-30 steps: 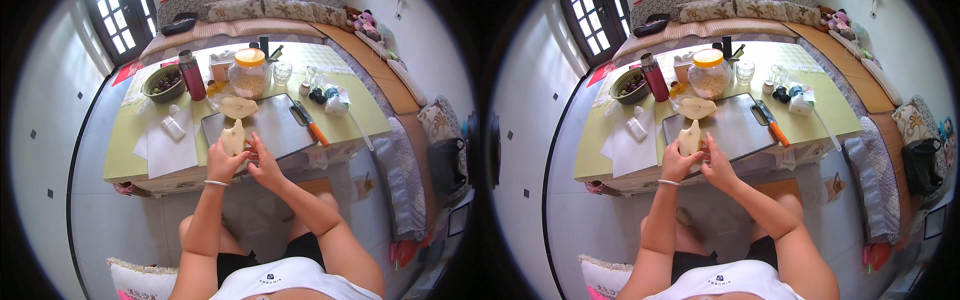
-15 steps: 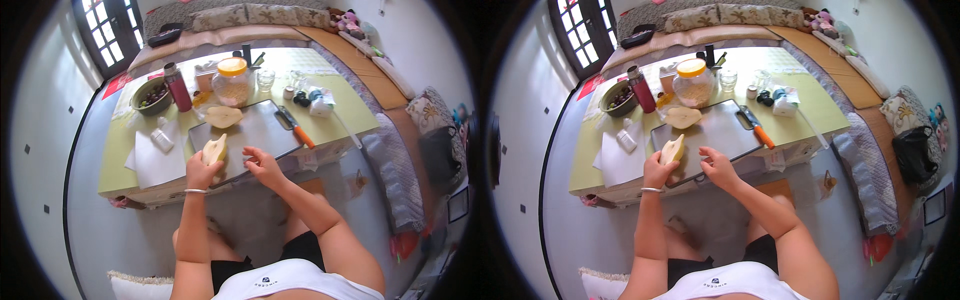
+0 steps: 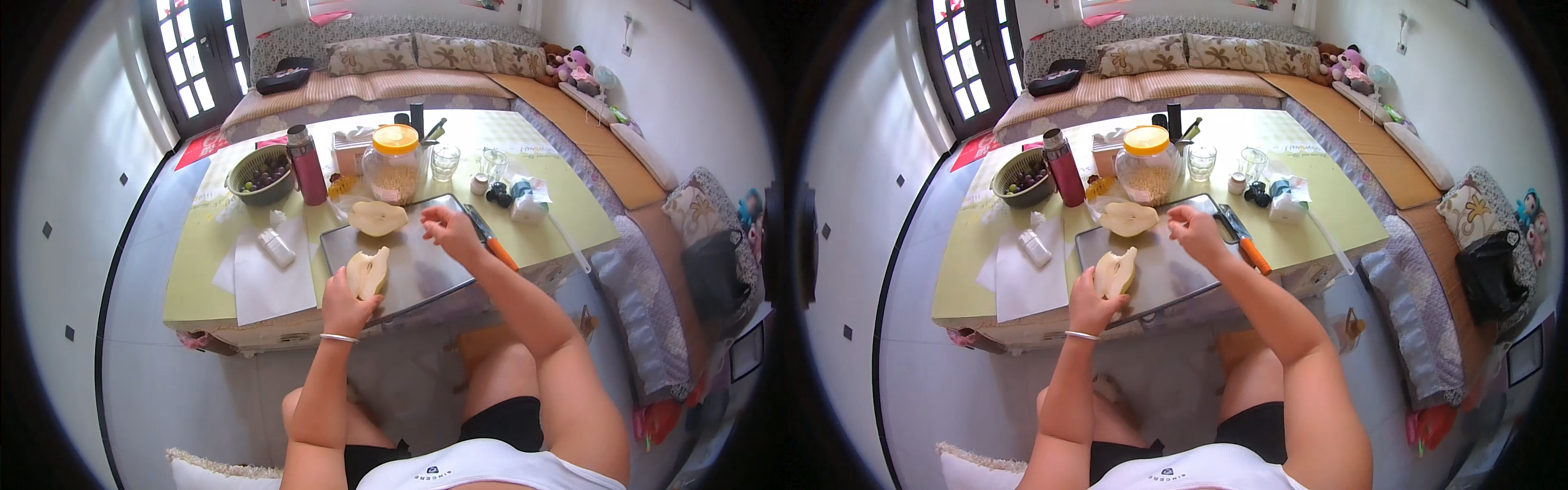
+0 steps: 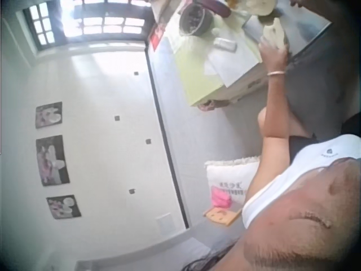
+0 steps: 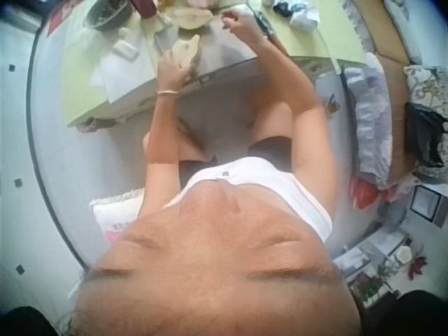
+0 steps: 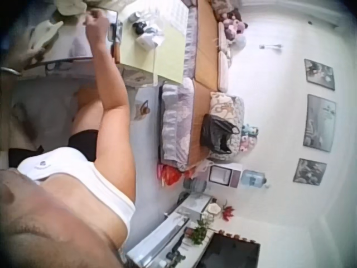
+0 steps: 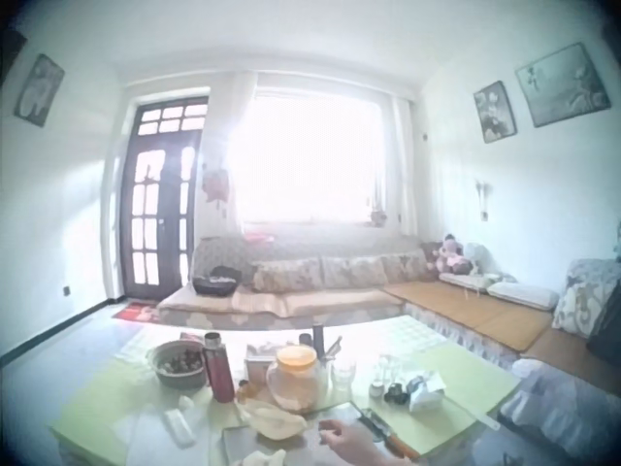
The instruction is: The person walks through a hallway and into a room, selecting a pear from a bowl of fruit. They place the pear on a cutting board, cut off the top, and then use a peeler to remove the skin from the pear.
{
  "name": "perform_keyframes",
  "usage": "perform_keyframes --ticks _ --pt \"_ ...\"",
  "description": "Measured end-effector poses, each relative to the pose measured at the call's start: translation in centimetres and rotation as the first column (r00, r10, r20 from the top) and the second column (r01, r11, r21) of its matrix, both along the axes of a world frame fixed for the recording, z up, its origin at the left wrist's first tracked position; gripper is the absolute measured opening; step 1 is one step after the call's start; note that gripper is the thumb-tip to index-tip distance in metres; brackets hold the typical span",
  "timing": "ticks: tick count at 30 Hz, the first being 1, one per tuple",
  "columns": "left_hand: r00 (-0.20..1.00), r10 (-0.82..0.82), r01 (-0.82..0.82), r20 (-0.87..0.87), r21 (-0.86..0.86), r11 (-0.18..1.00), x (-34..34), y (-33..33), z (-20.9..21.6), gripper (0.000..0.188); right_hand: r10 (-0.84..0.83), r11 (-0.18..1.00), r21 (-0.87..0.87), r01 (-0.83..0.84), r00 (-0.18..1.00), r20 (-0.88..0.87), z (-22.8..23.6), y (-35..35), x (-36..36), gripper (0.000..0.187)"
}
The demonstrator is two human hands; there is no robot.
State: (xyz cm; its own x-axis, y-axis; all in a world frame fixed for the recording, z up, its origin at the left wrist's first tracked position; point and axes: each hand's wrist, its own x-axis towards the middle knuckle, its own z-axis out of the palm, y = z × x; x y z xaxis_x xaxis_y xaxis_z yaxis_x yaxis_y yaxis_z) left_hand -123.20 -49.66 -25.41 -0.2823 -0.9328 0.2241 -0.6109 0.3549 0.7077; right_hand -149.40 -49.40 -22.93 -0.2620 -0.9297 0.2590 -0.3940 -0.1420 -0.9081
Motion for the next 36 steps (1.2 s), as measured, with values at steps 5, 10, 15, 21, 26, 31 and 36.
perform_keyframes --ticks 5,10,15,21,26,31,36 --pt "1.0 -0.024 0.024 0.015 -0.035 0.999 0.6 -0.5 -0.7 0.077 -0.201 0.978 0.073 0.193 0.972 0.124 1.2 -7.3 -5.3 0.026" --pt "0.998 -0.06 0.06 0.011 -0.021 0.998 0.2 -0.7 -0.7 0.074 -0.36 0.93 0.13 0.343 0.922 0.142 1.5 -12.4 -9.9 0.024" --pt "0.998 -0.058 0.058 0.002 -0.001 0.998 0.1 -0.5 -0.2 0.073 -0.49 0.872 0.05 0.488 0.87 0.056 0.6 -16.8 -13.5 0.025" --pt "0.999 -0.055 0.055 0.003 -0.078 0.995 0.4 -0.6 -0.5 0.067 -0.369 0.927 0.051 0.372 0.879 0.301 2.4 -19.0 -14.2 0.035" --pt "0.999 -0.034 0.036 0.03 -0.065 0.997 0.4 -0.9 -0.6 0.076 -0.298 0.952 0.136 0.272 0.924 0.239 3.2 -20.1 -12.9 0.048" --pt "0.997 -0.043 0.05 0.056 -0.125 0.991 -0.2 -0.8 -1.3 0.09 -0.281 0.955 0.009 0.297 0.895 0.348 1.9 -22.4 -15.3 0.042" --pt "0.996 -0.027 0.038 0.085 -0.123 0.992 -0.5 -0.7 -1.0 0.095 -0.395 0.831 -0.317 0.457 0.886 0.243 3.8 -23.5 -14.2 0.029"
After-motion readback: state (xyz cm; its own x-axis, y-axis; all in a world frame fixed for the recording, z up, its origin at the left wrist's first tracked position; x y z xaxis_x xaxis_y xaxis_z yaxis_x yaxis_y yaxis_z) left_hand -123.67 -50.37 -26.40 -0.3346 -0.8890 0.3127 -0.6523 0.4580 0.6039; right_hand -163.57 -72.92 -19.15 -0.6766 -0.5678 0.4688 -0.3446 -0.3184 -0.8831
